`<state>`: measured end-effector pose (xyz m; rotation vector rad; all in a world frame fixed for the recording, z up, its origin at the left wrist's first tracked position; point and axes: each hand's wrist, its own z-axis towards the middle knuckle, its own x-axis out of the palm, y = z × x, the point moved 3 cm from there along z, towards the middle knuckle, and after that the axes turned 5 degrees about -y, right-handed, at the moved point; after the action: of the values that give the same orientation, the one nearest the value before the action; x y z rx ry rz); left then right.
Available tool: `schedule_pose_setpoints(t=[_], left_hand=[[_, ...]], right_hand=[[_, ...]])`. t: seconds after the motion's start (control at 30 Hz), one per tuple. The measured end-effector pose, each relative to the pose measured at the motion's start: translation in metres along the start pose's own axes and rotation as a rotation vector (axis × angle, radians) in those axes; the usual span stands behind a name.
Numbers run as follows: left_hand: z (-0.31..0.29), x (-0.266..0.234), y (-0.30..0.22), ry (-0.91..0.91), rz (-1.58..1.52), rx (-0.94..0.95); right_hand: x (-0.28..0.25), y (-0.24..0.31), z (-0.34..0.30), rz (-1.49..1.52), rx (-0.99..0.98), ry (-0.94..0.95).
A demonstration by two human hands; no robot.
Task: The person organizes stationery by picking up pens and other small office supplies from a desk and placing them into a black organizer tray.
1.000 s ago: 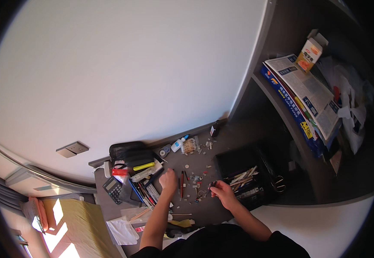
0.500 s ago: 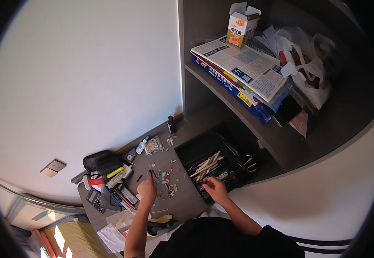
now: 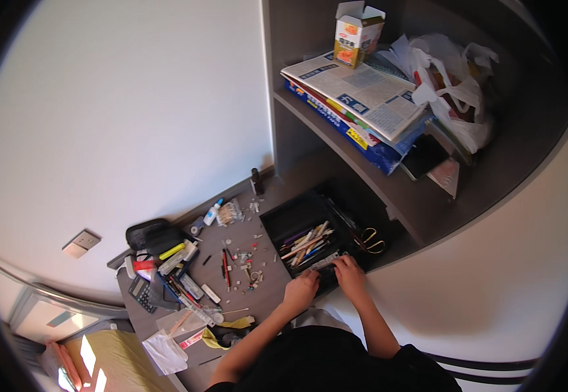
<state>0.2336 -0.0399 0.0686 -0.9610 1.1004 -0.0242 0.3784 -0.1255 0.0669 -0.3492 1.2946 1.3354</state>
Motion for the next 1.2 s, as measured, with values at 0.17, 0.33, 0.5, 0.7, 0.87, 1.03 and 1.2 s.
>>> schedule_pose_setpoints(t=[0.17,0.33,0.5,0.7,0.87,1.03,1.2], left_hand=[[-0.009,-0.014,-0.003,-0.088,-0.064,0.032],[-0.030,-0.046,0.026,-0.194,-0.054,-0.180],[-0.084,-0.085,0.120,-0.388,-0.038,-0.557],[-0.065,-0.114,0.203,-0.511,0.246,-0.659],[-0.050,-0.106,0.233,-0.394,0.311,-0.744],[-0.049,-0.101,0.233,-0.357,0.249,-0.779],[-0.056,-0.106,0.240,-0.397,0.276,-0.728]], right_hand=[[0.006,0.004,-0.002,0.047,0.028,-0.004],[0.007,0.025,0.004,0.151,0.024,0.127],[-0.002,0.051,0.012,0.312,0.075,0.230],[0.019,0.095,0.027,0.443,-0.091,0.361],[0.050,0.143,0.042,0.553,-0.253,0.480],[0.098,0.163,0.054,0.555,-0.275,0.576],[0.168,0.180,0.078,0.485,-0.201,0.601]])
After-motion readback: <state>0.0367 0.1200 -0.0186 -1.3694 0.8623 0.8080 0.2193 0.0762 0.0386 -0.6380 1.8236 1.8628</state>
